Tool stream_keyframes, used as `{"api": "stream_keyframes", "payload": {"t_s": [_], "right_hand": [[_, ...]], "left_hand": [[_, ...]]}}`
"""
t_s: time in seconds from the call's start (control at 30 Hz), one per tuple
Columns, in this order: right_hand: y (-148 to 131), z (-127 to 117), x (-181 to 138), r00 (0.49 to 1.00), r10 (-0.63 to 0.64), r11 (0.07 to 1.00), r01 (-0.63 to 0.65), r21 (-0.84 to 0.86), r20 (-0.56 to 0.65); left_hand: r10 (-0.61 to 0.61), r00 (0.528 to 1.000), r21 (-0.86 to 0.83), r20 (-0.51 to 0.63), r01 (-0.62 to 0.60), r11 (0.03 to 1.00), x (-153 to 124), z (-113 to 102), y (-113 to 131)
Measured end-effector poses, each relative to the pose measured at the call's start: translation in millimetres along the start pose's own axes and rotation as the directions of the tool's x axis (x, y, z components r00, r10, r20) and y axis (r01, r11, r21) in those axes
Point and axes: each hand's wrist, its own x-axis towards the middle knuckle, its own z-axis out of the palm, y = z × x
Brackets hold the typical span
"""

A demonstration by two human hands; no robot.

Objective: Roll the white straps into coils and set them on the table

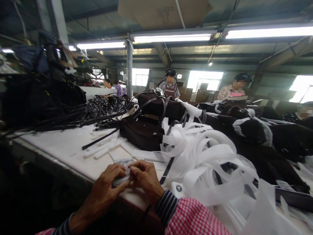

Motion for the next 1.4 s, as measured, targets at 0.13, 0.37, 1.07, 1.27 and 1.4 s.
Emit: {"api": "stream_keyframes", "payload": {"t_s": [0.13, 0.37, 1.07, 1.27, 1.4], "right_hand": [[4.3, 1.2, 2.8, 0.999, 0.016, 0.999, -0.015, 0.030, -0.037], [3.5, 1.2, 1.3, 0.999, 0.007, 0.996, -0.004, 0.084, -0.034], [-3.9, 5.7, 10.6, 1.000, -0.013, 0.995, 0.012, -0.099, -0.011], [-16.0, 12.8, 17.0, 0.999, 0.028, 0.981, -0.035, -0.193, -0.042], [-18.1, 12.6, 24.7, 0.998, 0.064, 0.966, -0.068, -0.249, -0.026]], "left_hand": [[-0.075, 0.996, -0.065, -0.046, 0.072, 0.995, 4.7, 2.3, 1.4], [-0.138, 0.958, 0.140, -0.251, 0.177, 0.974, 12.5, 27.6, 8.8], [-0.316, 0.914, -0.249, -0.255, 0.253, 0.935, 12.5, 26.9, 1.5], [-0.353, 0.905, -0.338, -0.238, 0.264, 0.903, 13.9, 28.2, -0.4], [-0.386, 0.881, -0.365, -0.273, 0.276, 0.889, 14.2, 32.1, -3.5]]}}
